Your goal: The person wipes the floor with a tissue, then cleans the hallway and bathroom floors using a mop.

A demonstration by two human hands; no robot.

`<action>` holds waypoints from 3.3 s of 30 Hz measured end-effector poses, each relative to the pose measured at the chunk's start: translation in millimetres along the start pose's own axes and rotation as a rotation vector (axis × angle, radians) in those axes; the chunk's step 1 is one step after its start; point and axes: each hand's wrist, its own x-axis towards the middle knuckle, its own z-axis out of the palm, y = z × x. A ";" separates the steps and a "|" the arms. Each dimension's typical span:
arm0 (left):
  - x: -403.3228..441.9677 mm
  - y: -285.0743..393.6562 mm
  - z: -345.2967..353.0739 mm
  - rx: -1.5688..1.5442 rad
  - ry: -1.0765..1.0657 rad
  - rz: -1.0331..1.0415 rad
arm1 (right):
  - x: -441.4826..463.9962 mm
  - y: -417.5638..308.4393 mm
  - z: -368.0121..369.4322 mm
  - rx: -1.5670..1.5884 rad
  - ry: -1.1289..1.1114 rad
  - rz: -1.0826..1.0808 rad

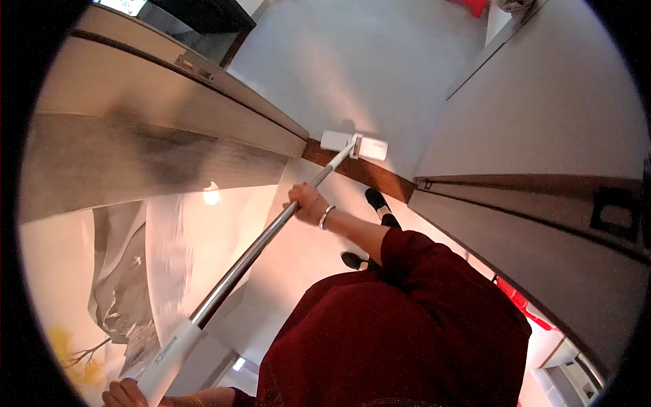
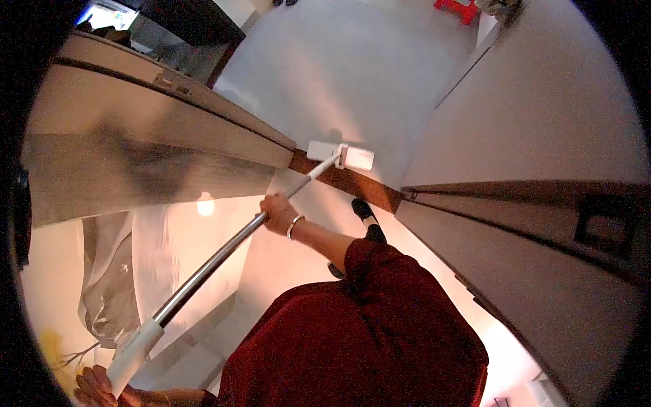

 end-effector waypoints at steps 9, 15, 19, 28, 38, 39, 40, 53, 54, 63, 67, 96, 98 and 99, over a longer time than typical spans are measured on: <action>7.0 -135.3 36.3 0.198 0.208 -0.083 | 96.8 137.4 -105.0 0.084 0.123 0.140; 19.8 -244.9 89.4 0.381 -0.068 -0.272 | 113.7 271.3 -136.3 -0.324 -0.220 0.151; 12.6 -234.2 96.3 0.411 -0.017 -0.288 | 96.2 263.8 -123.1 -0.317 -0.161 0.193; -48.6 -97.6 32.2 0.386 0.031 -0.230 | -12.6 214.6 14.9 0.122 -0.093 0.151; -119.3 106.4 -23.5 0.149 0.172 -0.315 | -138.3 -51.0 110.2 -0.086 -0.258 -0.061; -128.5 96.2 -14.2 0.104 0.115 -0.314 | -148.3 -41.0 100.6 -0.074 -0.283 -0.035; -134.2 108.0 -24.2 0.055 0.052 -0.314 | -157.5 -51.7 108.2 -0.059 -0.297 -0.012; -142.9 116.0 19.8 0.072 0.185 0.037 | -143.2 -87.7 55.7 -0.070 -0.105 -0.105; -145.2 104.3 18.6 0.043 0.223 0.052 | -131.5 -70.4 48.7 -0.118 -0.094 -0.104; -144.3 -77.5 69.1 0.479 0.089 -0.211 | -76.8 142.0 -72.6 -0.288 0.150 0.117; -145.7 -150.5 102.5 0.228 -0.171 -0.396 | -89.6 264.3 -77.7 0.029 0.100 0.156; -130.5 106.5 -24.0 0.164 -0.009 0.080 | -117.5 -67.0 57.3 0.100 -0.358 -0.083; -129.0 86.4 -36.1 0.174 -0.033 0.100 | -92.0 -45.7 48.1 0.088 -0.222 -0.080; -119.4 69.7 -32.3 0.199 -0.091 0.104 | -75.3 -31.4 44.0 0.061 -0.164 -0.074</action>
